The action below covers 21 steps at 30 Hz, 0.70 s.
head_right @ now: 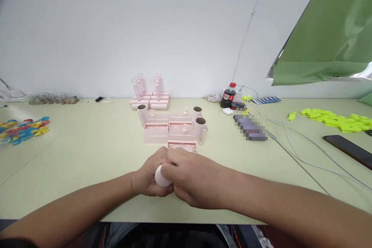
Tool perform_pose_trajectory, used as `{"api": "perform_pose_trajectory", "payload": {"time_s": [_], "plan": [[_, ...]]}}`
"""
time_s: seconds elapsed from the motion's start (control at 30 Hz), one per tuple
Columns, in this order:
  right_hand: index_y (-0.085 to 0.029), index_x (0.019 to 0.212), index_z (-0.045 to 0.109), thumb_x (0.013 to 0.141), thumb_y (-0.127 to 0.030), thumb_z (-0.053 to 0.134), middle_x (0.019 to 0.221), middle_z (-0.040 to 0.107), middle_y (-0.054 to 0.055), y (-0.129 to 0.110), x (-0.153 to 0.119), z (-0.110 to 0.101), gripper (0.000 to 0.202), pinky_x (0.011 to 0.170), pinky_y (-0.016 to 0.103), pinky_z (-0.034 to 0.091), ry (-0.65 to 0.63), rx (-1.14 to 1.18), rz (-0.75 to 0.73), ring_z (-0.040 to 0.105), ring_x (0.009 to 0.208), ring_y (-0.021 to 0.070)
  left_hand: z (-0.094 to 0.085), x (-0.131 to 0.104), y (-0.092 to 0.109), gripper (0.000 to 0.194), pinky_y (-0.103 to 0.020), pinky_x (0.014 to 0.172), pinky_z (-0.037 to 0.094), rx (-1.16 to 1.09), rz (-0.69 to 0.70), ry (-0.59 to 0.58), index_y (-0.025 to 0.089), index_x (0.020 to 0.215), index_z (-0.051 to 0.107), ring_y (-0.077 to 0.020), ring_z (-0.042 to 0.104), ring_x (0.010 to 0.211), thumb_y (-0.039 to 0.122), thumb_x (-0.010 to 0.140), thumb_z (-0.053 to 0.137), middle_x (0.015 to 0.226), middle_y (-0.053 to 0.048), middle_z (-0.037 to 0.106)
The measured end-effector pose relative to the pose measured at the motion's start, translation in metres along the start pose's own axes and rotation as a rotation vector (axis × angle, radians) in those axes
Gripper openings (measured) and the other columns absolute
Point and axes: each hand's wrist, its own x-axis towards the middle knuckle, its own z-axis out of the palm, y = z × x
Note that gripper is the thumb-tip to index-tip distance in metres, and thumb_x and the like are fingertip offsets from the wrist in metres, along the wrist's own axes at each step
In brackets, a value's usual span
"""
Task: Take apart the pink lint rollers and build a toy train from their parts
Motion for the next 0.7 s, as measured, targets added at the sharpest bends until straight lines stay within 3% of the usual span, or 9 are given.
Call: {"api": "perform_pose_trajectory", "payload": {"time_s": [0.13, 0.27, 0.37, 0.5, 0.7], "plan": [[-0.016, 0.082, 0.052, 0.082, -0.003, 0.045, 0.081, 0.049, 0.004, 0.013, -0.003, 0.009, 0.015, 0.057, 0.024, 0.039, 0.199, -0.015, 0.055, 0.043, 0.068, 0.014, -0.013, -0.007, -0.006, 0.04, -0.035, 0.071, 0.045, 0.03, 0.014, 0.235, 0.022, 0.092, 0.061, -0.0209, 0.054, 0.078, 0.054, 0.07, 0.07, 0.08, -0.005, 0.06], [-0.015, 0.093, 0.056, 0.088, -0.002, 0.038, 0.086, 0.054, 0.008, 0.033, -0.003, 0.019, 0.023, 0.062, 0.028, 0.046, 0.325, -0.072, 0.02, 0.05, 0.075, 0.017, -0.036, -0.008, -0.008, 0.042, -0.031, 0.069, 0.047, 0.067, -0.043, 0.475, 0.022, 0.101, 0.053, -0.0168, 0.054, 0.077, 0.043, 0.072, 0.075, 0.087, -0.003, 0.056], [-0.015, 0.1, 0.057, 0.088, -0.002, 0.037, 0.089, 0.059, 0.01, 0.047, 0.001, 0.03, 0.028, 0.067, 0.032, 0.05, 0.372, -0.08, -0.029, 0.055, 0.083, 0.0198, -0.052, -0.006, -0.009, 0.045, -0.028, 0.063, 0.05, -0.035, -0.193, 0.624, 0.023, 0.104, 0.045, -0.0138, 0.056, 0.073, 0.037, 0.074, 0.074, 0.095, -0.003, 0.056], [-0.018, 0.111, 0.054, 0.088, -0.005, 0.041, 0.095, 0.063, 0.01, 0.059, 0.007, 0.044, 0.028, 0.072, 0.035, 0.053, 0.48, -0.04, -0.041, 0.059, 0.089, 0.0211, -0.062, -0.004, -0.012, 0.05, -0.023, 0.045, 0.051, -0.399, -0.341, 0.677, 0.025, 0.104, 0.035, -0.012, 0.06, 0.064, 0.039, 0.075, 0.073, 0.095, -0.001, 0.06], [-0.017, 0.136, 0.038, 0.088, -0.032, 0.059, 0.12, 0.062, 0.017, 0.064, 0.006, 0.052, 0.055, 0.08, 0.041, 0.056, 0.587, -0.067, 0.146, 0.064, 0.101, 0.0262, -0.06, -0.007, -0.016, 0.055, -0.027, 0.047, 0.058, -0.587, -0.415, 0.602, 0.024, 0.101, 0.033, -0.012, 0.063, 0.062, 0.037, 0.072, 0.078, 0.087, 0.002, 0.061]]}}
